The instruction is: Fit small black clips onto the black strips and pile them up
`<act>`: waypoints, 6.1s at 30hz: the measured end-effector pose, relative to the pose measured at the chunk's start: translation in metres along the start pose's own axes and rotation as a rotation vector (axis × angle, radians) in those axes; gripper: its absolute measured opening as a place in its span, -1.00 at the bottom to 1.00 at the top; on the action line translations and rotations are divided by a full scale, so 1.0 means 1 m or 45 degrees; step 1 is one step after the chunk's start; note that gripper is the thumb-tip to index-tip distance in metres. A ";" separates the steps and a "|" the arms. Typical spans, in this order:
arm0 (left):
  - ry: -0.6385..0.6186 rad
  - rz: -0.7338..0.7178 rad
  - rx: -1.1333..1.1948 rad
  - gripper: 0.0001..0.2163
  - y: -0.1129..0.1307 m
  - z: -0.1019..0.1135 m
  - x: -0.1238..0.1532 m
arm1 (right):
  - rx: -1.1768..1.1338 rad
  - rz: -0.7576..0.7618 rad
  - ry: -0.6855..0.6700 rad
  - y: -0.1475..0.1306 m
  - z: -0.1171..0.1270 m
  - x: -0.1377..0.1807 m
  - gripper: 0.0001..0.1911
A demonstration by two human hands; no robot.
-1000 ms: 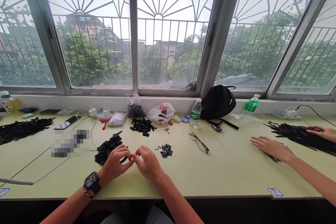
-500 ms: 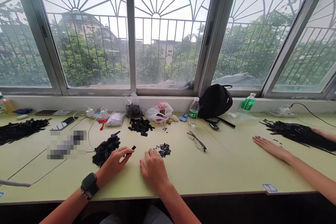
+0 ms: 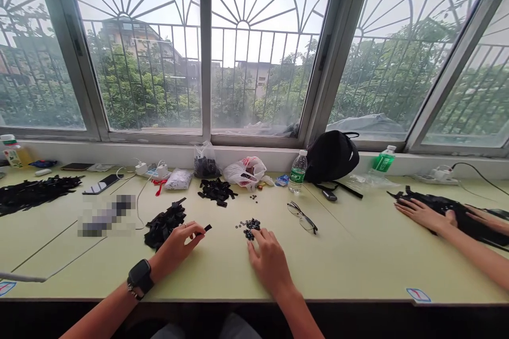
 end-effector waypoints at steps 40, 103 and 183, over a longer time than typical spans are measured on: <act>0.036 0.031 -0.006 -0.79 0.001 0.004 -0.001 | -0.898 -0.112 -0.286 -0.072 -0.045 -0.025 -0.88; -0.016 -0.086 -0.145 -0.67 -0.010 -0.048 -0.048 | -0.168 -0.209 0.331 -0.023 -0.034 -0.064 -0.85; -0.191 -0.095 -0.456 -0.56 0.004 -0.045 -0.028 | -0.758 0.111 -0.179 -0.064 -0.070 -0.061 -0.81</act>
Point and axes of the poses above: each hand's wrist, its own x-axis away from the middle knuckle, its own z-axis out of the back of the hand, y = z × x, the point moved 9 cm from there along -x, towards the middle knuckle, and after that the axes turned 6 degrees about y, right-handed, at the moved point
